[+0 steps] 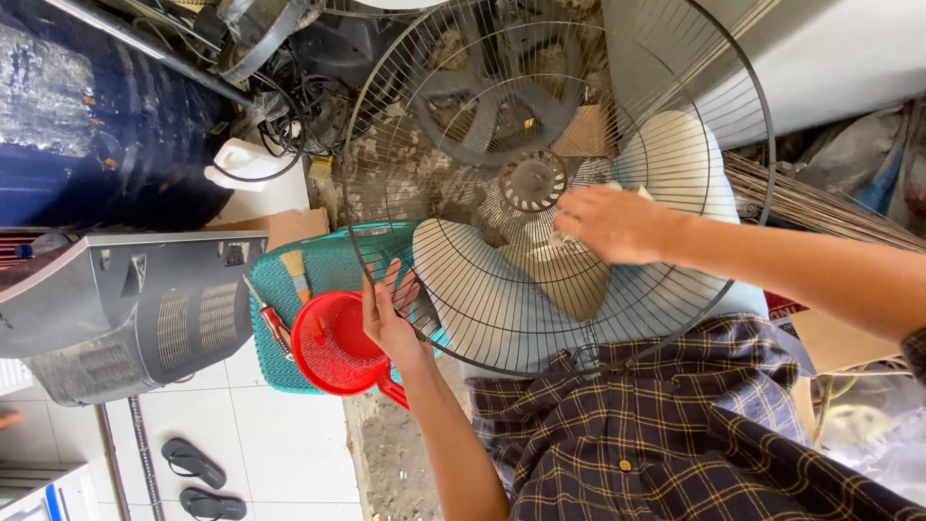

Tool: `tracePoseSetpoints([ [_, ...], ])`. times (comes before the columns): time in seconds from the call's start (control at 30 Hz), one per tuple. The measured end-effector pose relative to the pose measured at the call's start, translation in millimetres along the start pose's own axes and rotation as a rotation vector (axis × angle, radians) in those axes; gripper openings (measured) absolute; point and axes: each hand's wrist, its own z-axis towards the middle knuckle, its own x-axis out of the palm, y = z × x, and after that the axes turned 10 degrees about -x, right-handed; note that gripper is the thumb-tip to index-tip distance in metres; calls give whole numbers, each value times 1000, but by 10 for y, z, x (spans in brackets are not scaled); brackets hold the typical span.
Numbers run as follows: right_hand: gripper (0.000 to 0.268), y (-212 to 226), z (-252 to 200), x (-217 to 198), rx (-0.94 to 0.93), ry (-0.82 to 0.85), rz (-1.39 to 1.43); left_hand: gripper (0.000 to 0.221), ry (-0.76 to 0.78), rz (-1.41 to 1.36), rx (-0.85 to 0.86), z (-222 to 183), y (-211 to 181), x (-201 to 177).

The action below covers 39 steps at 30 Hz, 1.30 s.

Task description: Cleaning a metal fan grill using a cloth to remove dust and dirt.

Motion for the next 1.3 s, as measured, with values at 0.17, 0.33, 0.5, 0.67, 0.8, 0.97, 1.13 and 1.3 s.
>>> tracePoseSetpoints([
  [0.17,24,220,-231,193,138,-102,-128,41,-61,-12,-26,-50,27,54],
  [0.33,46,514,-478,-208,-2,167,359,40,-88,6,-63,-82,47,82],
  [0.5,40,410,-574,-333,154,37,-166,52,-8,-61,-24,-136,81,60],
  [0.67,34,811,-597,3,4,149,185,93,199,-391,-112,-279,135,130],
  [0.8,43,820,-373,122,-96,126,207,102,214,-663,-180,-277,253,148],
  [0.97,31,574,-51,-36,63,1,3,105,317,-887,-155,-162,501,2],
  [1.13,32,1259,-29,-120,-117,-3,424,107,289,-923,-165,-128,515,43],
  [1.3,21,728,290,178,-95,-142,238,111,280,-967,-186,-153,557,40],
])
